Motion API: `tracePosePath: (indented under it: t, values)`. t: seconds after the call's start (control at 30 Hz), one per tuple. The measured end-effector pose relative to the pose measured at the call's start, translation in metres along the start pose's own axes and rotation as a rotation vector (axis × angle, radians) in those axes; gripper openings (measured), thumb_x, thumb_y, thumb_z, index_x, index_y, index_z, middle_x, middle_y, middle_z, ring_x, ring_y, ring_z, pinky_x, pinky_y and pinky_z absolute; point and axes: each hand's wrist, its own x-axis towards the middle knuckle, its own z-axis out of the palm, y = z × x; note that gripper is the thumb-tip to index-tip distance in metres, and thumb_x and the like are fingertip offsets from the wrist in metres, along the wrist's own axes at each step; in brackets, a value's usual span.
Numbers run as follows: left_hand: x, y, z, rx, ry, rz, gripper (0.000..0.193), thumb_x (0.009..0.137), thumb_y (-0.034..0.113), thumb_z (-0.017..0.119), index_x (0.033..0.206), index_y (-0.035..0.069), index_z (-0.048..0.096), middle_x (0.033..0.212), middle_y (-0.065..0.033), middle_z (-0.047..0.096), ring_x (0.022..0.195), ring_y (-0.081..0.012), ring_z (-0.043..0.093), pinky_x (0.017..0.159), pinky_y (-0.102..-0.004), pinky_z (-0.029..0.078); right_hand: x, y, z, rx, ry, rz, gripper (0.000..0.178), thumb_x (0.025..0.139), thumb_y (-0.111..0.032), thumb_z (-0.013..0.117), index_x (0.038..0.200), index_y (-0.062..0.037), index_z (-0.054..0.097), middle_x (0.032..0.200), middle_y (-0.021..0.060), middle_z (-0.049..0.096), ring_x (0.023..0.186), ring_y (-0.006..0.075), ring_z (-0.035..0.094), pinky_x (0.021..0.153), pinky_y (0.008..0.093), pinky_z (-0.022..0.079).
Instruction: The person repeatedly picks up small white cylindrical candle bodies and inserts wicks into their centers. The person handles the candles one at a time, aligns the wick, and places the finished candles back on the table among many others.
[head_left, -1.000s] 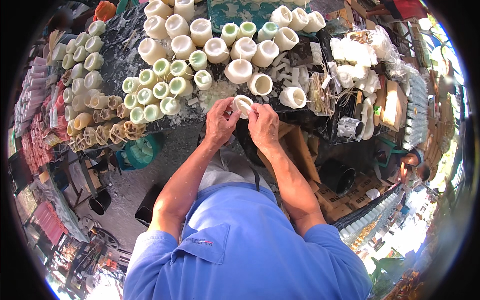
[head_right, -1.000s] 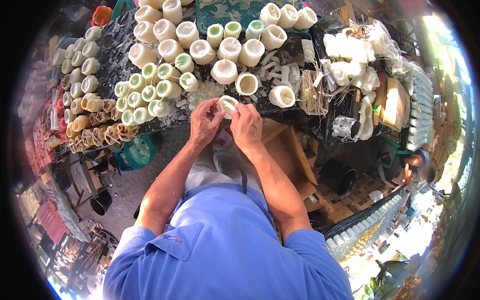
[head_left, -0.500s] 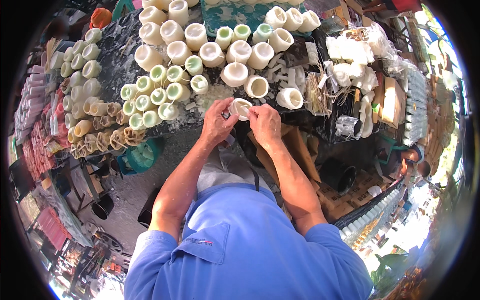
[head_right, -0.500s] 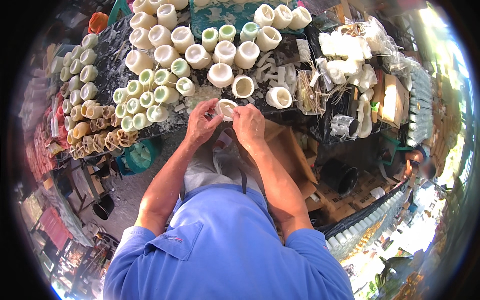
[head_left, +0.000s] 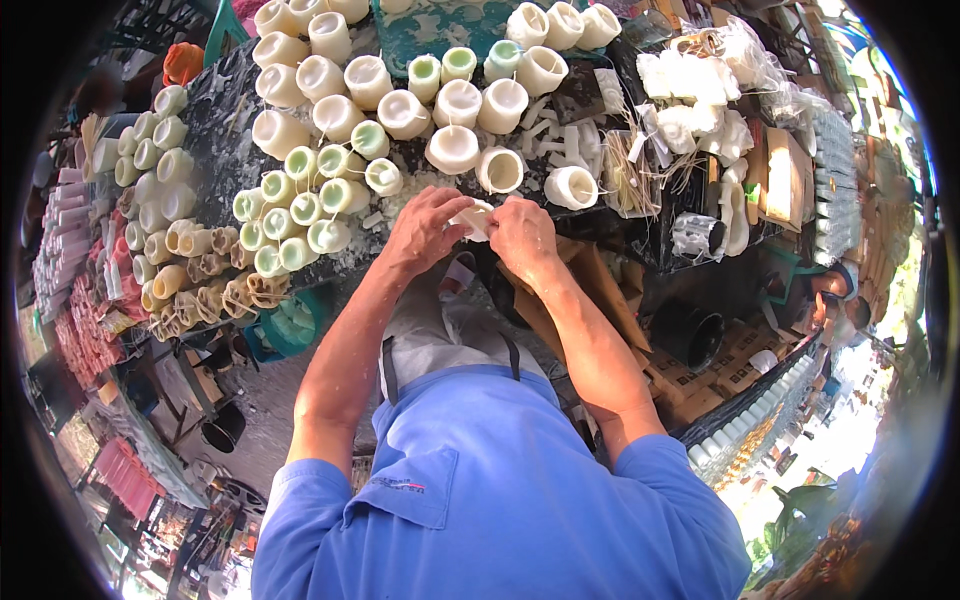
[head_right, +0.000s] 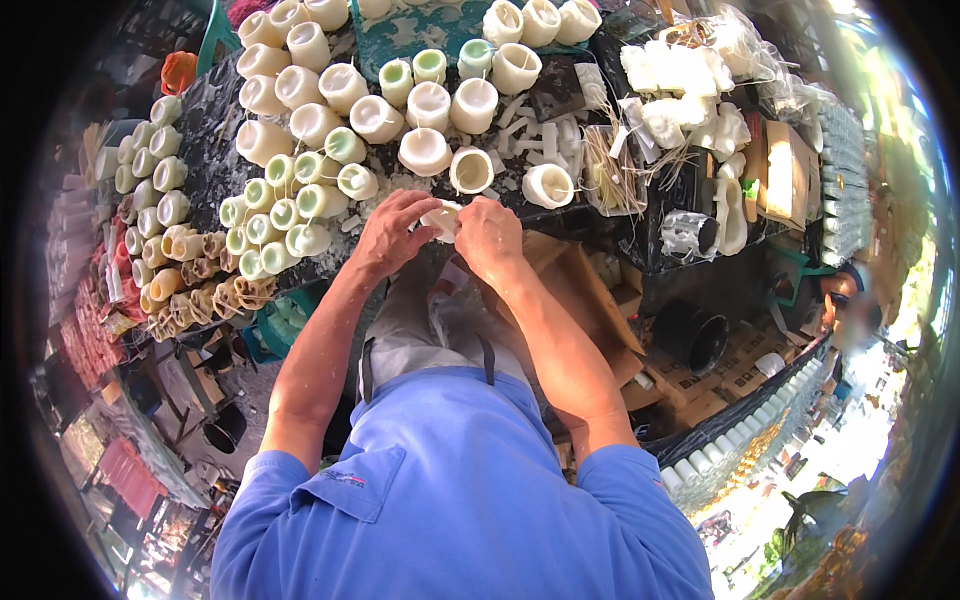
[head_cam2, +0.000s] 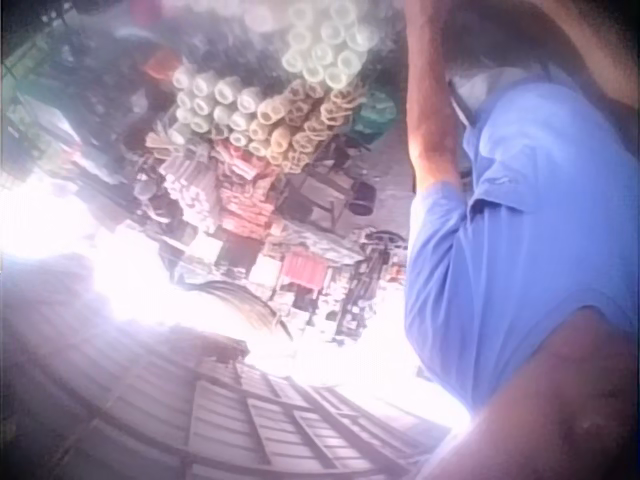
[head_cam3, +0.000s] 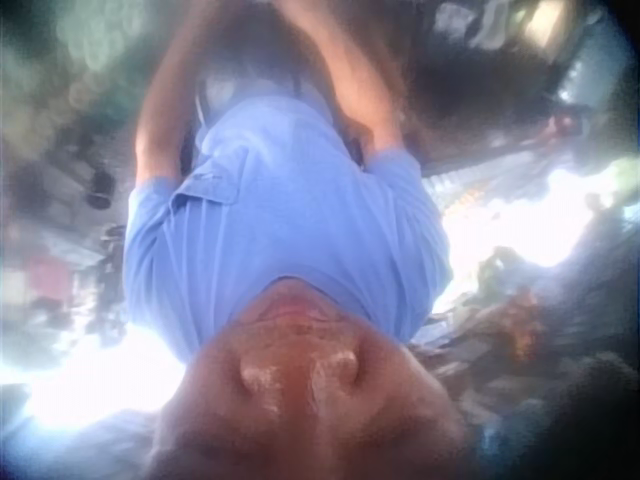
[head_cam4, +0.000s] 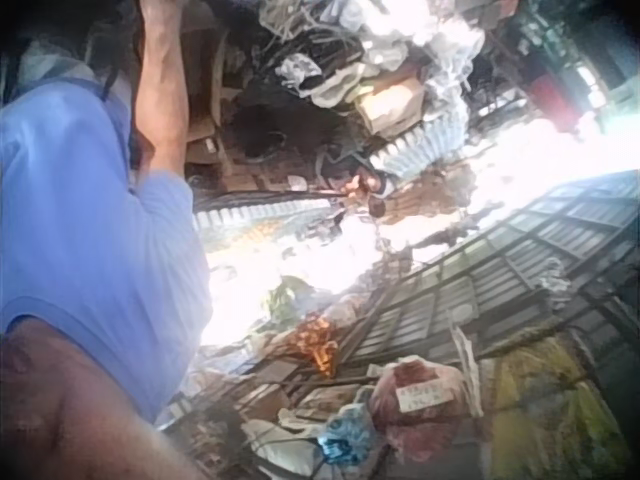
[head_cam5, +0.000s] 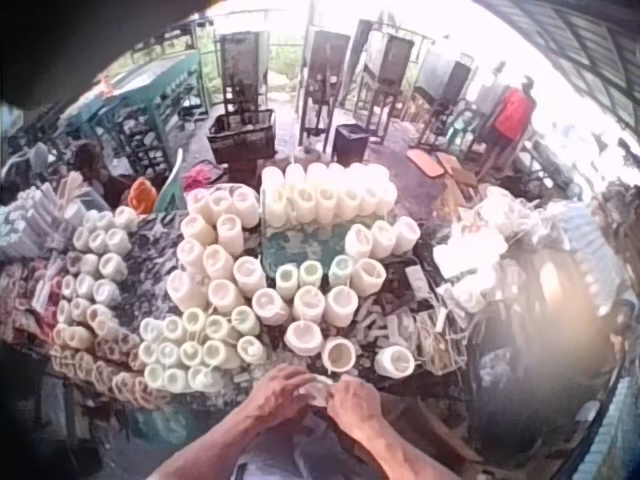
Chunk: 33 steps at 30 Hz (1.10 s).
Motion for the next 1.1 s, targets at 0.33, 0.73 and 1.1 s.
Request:
tracePosePath:
  t: [0.33,0.73,1.1]
  values:
    - [0.000,0.004,-0.010,-0.088,-0.030,-0.066,0.059,0.085,0.013,0.087,0.141,0.009,0.068,0.138,-0.0128,0.070,0.129,-0.0374,0.065,0.109,-0.0480,0.055,-0.017,0.010,-0.010,0.403,0.009,0.171,0.044,0.082,-0.004,0.080,0.125,-0.0013,0.073,0.110,0.0211,0.074,0.099,0.0392,0.075,0.091,0.0463,0.060]
    - [0.012,0.001,-0.008,-0.045,-0.103,0.000,0.062,0.077,0.012,0.090,0.136,0.007,0.071,0.138,-0.0112,0.069,0.128,-0.0368,0.063,0.111,-0.0473,0.053,-0.035,0.020,0.029,0.498,0.251,-0.178,0.051,0.085,-0.008,0.087,0.132,-0.0019,0.068,0.127,0.0172,0.069,0.110,0.0390,0.073,0.090,0.0446,0.063]
    - [0.013,-0.007,-0.007,-0.049,-0.094,0.019,0.058,0.076,0.010,0.091,0.131,0.007,0.073,0.135,-0.0109,0.072,0.125,-0.0364,0.065,0.107,-0.0471,0.055,-0.034,0.029,0.030,0.257,0.302,-0.357,0.029,0.086,-0.005,0.083,0.112,-0.0002,0.069,0.121,0.0196,0.068,0.105,0.0388,0.073,0.089,0.0454,0.063]
